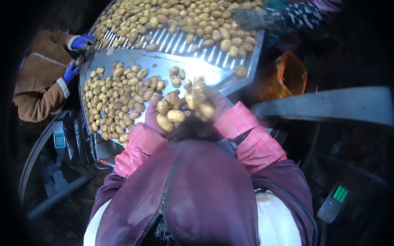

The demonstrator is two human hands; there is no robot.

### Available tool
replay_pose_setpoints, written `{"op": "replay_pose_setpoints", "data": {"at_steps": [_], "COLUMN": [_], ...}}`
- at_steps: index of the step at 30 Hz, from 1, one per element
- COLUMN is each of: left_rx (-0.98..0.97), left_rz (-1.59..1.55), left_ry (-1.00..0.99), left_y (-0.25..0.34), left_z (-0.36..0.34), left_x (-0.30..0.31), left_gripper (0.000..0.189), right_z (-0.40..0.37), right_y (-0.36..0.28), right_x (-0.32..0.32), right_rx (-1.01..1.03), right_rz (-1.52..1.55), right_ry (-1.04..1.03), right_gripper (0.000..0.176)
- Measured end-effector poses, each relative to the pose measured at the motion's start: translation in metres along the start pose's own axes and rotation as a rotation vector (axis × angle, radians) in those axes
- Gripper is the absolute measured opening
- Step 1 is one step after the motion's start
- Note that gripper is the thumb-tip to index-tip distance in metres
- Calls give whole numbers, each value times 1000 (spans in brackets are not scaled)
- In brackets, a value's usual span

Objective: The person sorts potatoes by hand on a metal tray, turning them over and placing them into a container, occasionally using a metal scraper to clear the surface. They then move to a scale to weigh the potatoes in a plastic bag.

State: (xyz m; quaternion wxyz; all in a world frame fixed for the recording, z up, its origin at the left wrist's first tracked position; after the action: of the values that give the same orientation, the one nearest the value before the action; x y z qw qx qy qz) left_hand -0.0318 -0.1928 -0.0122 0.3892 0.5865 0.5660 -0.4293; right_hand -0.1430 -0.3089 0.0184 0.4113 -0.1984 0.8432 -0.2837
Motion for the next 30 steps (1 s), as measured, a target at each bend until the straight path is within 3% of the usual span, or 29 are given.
{"op": "replay_pose_setpoints", "data": {"at_steps": [2, 6, 9, 13, 15, 16, 17, 19, 21, 22, 23, 25, 26, 29, 30], "left_rx": [126, 149, 330, 631, 797, 872, 906, 1139, 998, 971, 967, 1051, 1077, 1106, 1069], "left_rz": [-28, 81, 272, 498, 288, 304, 369, 62, 601, 675, 750, 850, 853, 897, 945], "left_ry": [-77, 196, 265, 20, -86, 1, -59, -152, 8, -41, 129, 34, 31, 54, 81], "left_y": [-20, -92, -150, -231, -271, -294, -314, -368, -394, -410, -418, -427, -427, -409, -398], "left_z": [18, 46, 70, 114, 140, 147, 158, 172, 171, 172, 162, 150, 150, 150, 142], "left_x": [6, -5, -8, -21, -16, -26, -29, -35, -39, -37, -41, -40, -30, -10, -19], "left_gripper": [60, 56, 60, 59, 54, 49, 46, 41, 38, 39, 42, 45, 45, 43, 41], "right_z": [-30, -77, -123, -189, -232, -258, -282, -311, -339, -350, -358, -382, -386, -416, -418], "right_y": [-2, 10, 40, 58, 57, 50, 48, 50, 50, 71, 103, 170, 202, 227, 214], "right_x": [13, 68, 132, 195, 215, 220, 228, 242, 251, 277, 312, 388, 415, 430, 415], "right_rx": [1, 212, 234, 357, 367, 380, 390, 477, 491, 452, 404, 224, 132, -320, -190], "right_rz": [-23, 45, 100, 173, 256, 273, 288, 526, 594, 585, 575, 155, 95, -60, -70], "right_ry": [39, -88, 138, 301, 461, 529, 597, 624, 544, 683, 818, 980, 1003, 1092, 1147], "right_gripper": [38, 39, 40, 41, 39, 38, 37, 33, 34, 34, 35, 39, 40, 40, 38]}}
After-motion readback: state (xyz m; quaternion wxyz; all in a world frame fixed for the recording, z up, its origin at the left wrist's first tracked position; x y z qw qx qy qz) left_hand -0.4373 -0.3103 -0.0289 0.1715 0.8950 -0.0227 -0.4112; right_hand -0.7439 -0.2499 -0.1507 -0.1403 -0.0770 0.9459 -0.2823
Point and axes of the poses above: each hand's wrist, its own z-axis towards the middle knuckle, its own x-axis out of the back of the hand, y = z × x, the point moved 6 cm from there along z, towards the middle knuckle, and after that the axes turned 6 degrees about -z, right-handed, at the moved point
